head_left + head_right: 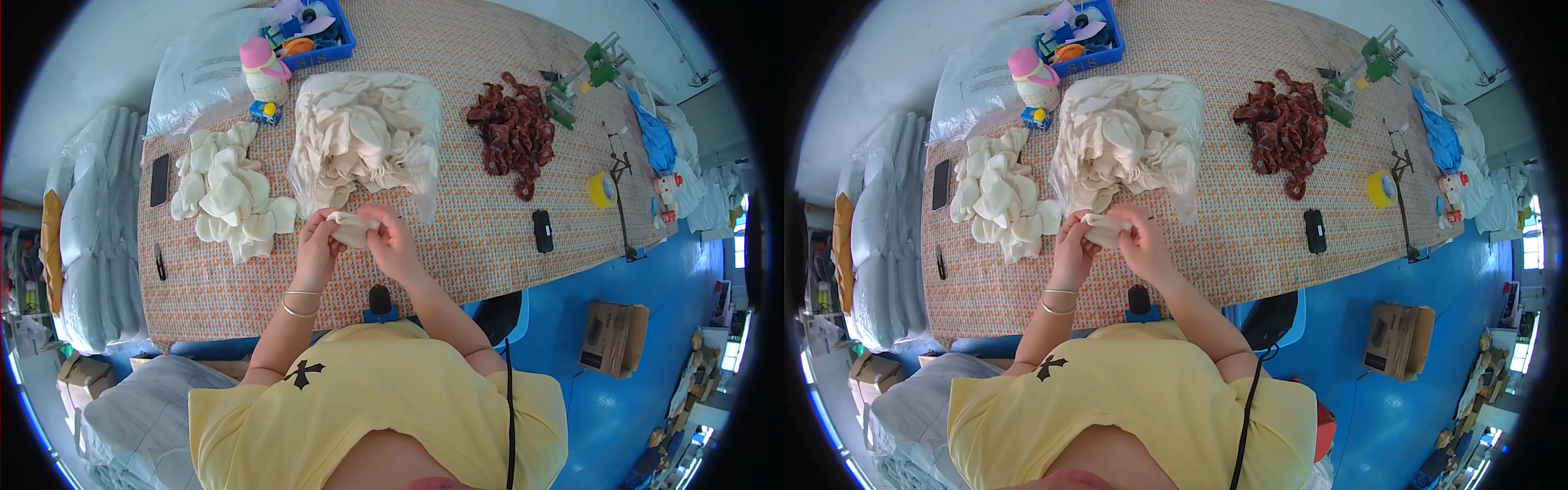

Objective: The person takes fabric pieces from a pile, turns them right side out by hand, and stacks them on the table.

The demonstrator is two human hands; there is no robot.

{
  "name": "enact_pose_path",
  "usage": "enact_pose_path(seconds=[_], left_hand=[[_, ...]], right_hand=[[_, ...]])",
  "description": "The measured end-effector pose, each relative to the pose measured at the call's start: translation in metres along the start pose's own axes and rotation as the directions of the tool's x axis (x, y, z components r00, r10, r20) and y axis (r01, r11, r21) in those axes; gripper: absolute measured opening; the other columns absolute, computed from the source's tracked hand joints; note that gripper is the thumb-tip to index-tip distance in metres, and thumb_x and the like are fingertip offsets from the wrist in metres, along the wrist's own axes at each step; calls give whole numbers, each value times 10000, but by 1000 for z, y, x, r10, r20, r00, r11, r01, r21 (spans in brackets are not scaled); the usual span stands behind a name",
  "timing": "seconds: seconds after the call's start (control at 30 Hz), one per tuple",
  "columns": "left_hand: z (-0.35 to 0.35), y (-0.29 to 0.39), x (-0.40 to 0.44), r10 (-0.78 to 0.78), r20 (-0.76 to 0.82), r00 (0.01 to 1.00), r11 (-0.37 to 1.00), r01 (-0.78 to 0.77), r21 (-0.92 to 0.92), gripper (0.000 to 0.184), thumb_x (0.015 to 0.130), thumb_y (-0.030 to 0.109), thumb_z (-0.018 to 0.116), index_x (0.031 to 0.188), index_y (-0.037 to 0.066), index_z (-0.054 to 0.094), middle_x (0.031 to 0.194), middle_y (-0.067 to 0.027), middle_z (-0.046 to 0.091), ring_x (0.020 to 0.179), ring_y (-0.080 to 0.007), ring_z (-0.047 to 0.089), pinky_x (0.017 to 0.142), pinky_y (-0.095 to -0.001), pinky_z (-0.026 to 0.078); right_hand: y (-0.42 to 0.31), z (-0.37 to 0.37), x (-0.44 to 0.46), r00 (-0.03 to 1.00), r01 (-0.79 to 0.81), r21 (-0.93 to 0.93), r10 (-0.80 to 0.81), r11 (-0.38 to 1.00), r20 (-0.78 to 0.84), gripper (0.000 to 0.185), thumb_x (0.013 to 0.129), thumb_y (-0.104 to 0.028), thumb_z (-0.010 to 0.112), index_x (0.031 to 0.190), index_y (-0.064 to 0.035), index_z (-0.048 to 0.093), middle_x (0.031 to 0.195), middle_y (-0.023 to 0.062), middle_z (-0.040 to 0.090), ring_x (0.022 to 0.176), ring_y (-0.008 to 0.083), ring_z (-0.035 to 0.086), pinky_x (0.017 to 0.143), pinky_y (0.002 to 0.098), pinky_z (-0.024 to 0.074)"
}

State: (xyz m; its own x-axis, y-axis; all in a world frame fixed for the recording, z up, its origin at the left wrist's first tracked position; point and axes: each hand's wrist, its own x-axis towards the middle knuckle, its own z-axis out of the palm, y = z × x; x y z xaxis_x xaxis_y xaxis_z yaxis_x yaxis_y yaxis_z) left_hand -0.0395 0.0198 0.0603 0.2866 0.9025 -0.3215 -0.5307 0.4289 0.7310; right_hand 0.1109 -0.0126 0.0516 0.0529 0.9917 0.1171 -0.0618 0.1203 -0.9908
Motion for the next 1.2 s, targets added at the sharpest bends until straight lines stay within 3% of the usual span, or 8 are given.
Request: enact_pose_path(seconds=[0.07, 0.3, 0.4, 0.5, 0.57, 0.77, 0.97, 1.2], left_hand=[[-9, -2, 0, 45, -47, 998, 999, -44, 26, 140, 868, 96, 464, 956, 33, 554, 787, -51, 575, 648, -83, 523, 523, -175, 440], [-25, 14, -13, 198, -245, 949, 976, -169, 137, 146, 907, 168, 495, 940, 38, 554, 802, -33, 562, 668, -67, 495, 572, -176, 420], [-57, 33, -9, 492, -318, 810, 862, -401, 311, 184, 919, 186, 497, 979, 24, 559, 860, -45, 574, 721, -81, 514, 632, -191, 443], [-84, 67, -11, 569, -380, 729, 796, -371, 479, 268, 913, 160, 499, 1127, -1, 505, 1062, -112, 554, 922, -151, 539, 801, -237, 445], [-110, 69, -2, 718, -264, 645, 607, -393, 690, 421, 882, 112, 516, 1264, -12, 391, 1255, -173, 446, 1146, -235, 447, 966, -311, 362], [-83, 59, -9, 805, 12, 594, 164, -241, 957, 530, 808, 46, 549, 1297, 5, 348, 1335, -184, 353, 1243, -302, 342, 1032, -364, 284], [-24, 29, -18, 789, 352, 503, -95, -465, 880, 345, 745, -14, 578, 1084, 27, 532, 1118, -134, 510, 1040, -278, 490, 906, -351, 401], [36, -9, -13, 586, 454, 671, 128, -630, 766, 340, 711, -8, 643, 1043, 34, 587, 1033, -116, 568, 877, -228, 563, 758, -286, 460]], right_hand=[[3, 7, -2, 991, 136, -260, -126, 956, 54, 407, 748, 82, 498, 1138, -35, 521, 1071, 84, 570, 772, 143, 552, 611, 224, 438], [-9, 27, -1, 966, 242, -343, -193, 908, 171, 312, 757, 45, 511, 1050, -37, 580, 835, 66, 632, 572, 135, 530, 513, 224, 411], [23, 1, 32, 982, 104, -367, -154, 924, -109, 240, 765, 5, 562, 993, -37, 623, 829, 56, 652, 595, 125, 539, 548, 221, 428], [43, -15, 63, 981, 112, -428, -169, 897, -97, 216, 744, -23, 598, 956, -44, 636, 769, 55, 651, 584, 170, 547, 553, 266, 440], [67, -17, 71, 982, 86, -492, 11, 867, 191, 204, 746, -36, 609, 947, -35, 645, 763, 50, 650, 580, 169, 539, 561, 261, 437], [85, 16, 81, 961, 271, -566, -180, 779, 212, 180, 768, -58, 610, 941, -29, 649, 703, 44, 623, 555, 150, 509, 539, 250, 420], [63, -25, 55, 989, -68, -356, 16, 932, -147, 146, 818, -81, 597, 940, -9, 629, 639, 41, 566, 521, 102, 464, 495, 213, 397], [-4, -35, 17, 927, -77, 375, 205, 924, -315, 140, 826, -32, 583, 960, -18, 548, 726, 53, 536, 536, 99, 464, 502, 188, 405]])
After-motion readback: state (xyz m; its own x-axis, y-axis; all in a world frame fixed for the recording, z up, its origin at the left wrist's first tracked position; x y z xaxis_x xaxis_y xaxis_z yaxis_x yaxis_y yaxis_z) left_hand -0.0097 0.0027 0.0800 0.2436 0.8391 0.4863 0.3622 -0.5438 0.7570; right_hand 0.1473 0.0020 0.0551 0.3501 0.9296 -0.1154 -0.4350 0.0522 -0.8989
